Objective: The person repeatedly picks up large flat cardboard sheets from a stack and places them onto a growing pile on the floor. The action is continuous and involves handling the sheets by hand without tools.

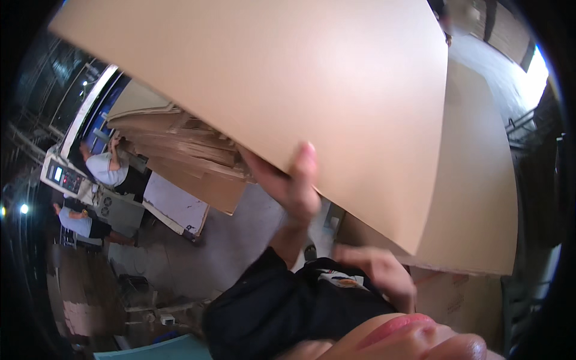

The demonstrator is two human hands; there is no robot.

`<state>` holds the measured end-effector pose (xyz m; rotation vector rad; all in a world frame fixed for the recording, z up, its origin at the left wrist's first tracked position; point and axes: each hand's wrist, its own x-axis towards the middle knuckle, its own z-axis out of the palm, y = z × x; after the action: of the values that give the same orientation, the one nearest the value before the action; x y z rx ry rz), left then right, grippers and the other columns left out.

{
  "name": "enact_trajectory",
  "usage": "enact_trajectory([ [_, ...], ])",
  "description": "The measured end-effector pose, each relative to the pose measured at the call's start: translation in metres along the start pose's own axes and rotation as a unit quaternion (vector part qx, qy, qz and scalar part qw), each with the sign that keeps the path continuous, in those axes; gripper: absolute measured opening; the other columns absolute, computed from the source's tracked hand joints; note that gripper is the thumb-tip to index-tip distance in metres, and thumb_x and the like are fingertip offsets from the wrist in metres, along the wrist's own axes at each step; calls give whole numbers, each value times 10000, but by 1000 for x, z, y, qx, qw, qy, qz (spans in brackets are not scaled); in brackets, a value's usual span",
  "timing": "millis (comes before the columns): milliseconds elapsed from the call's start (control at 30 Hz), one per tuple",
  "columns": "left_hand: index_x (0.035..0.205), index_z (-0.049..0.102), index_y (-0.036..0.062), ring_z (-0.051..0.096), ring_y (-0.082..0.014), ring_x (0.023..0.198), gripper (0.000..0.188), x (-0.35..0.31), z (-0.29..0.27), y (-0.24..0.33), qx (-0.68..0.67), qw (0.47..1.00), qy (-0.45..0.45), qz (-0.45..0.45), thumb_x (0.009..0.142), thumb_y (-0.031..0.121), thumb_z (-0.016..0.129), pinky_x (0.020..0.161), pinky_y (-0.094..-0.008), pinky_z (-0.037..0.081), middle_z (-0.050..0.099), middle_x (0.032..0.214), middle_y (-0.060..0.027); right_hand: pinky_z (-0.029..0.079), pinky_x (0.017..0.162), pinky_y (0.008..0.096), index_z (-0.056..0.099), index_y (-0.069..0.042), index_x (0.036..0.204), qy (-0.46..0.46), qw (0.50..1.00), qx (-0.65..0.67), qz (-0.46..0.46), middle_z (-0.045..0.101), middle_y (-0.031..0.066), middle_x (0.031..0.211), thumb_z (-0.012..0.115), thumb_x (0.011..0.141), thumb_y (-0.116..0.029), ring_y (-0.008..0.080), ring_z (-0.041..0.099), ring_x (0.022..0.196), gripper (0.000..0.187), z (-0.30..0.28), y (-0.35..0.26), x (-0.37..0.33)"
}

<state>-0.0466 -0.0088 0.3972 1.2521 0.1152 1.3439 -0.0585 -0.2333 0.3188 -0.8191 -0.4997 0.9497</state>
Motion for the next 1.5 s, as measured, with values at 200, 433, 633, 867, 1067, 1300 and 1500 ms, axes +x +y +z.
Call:
enact_trajectory([
  [200,1368,301,-21,527,-242,1056,728,199,-11,81,39,960,-75,268,728,39,643,909,-338,433,483,1228,-162,394,992,412,414,-67,1317,41,999,-26,-3,534,134,1242,490,904,-483,257,521,1149,591,-203,23,23],
  [433,1421,175,-43,561,-317,1036,960,433,-137,140,54,960,6,275,651,21,744,859,-388,482,473,1250,-224,348,1032,382,219,-36,1454,213,960,96,-152,423,148,1364,479,919,-455,276,430,1239,728,-95,148,191],
  [633,1423,309,24,176,-296,1397,627,380,-287,37,338,893,102,277,956,421,440,1117,-402,176,162,1510,-208,378,1008,388,128,-12,1467,193,939,-190,-210,392,190,1377,466,904,-293,292,455,1218,715,64,31,206],
  [867,1211,476,5,261,-295,1359,598,270,-310,-18,401,843,93,347,994,487,194,1117,-435,176,353,1408,-167,382,915,420,236,-12,1402,64,735,-606,-297,559,254,1107,433,939,-347,380,540,1013,604,202,-6,348],
  [1067,1164,476,0,307,-281,1298,545,350,-365,-20,371,872,72,310,1003,449,213,1089,-430,202,392,1337,-157,380,819,432,485,-16,1246,107,635,-631,-433,560,187,938,465,915,-479,337,501,912,570,229,28,433],
  [1300,1405,286,5,205,-298,1382,614,324,-377,-34,375,893,56,241,1001,465,241,1126,-420,152,203,1498,-176,411,848,406,483,-19,1258,60,718,-548,-425,548,168,1071,517,924,-340,319,500,1023,464,138,91,346],
  [1500,1386,315,-20,390,-302,1268,626,106,-391,-127,348,920,180,-10,983,458,338,1052,-412,324,343,1420,-185,493,655,338,625,19,998,280,846,-440,112,636,117,715,440,978,-295,188,623,640,365,-42,200,135],
])
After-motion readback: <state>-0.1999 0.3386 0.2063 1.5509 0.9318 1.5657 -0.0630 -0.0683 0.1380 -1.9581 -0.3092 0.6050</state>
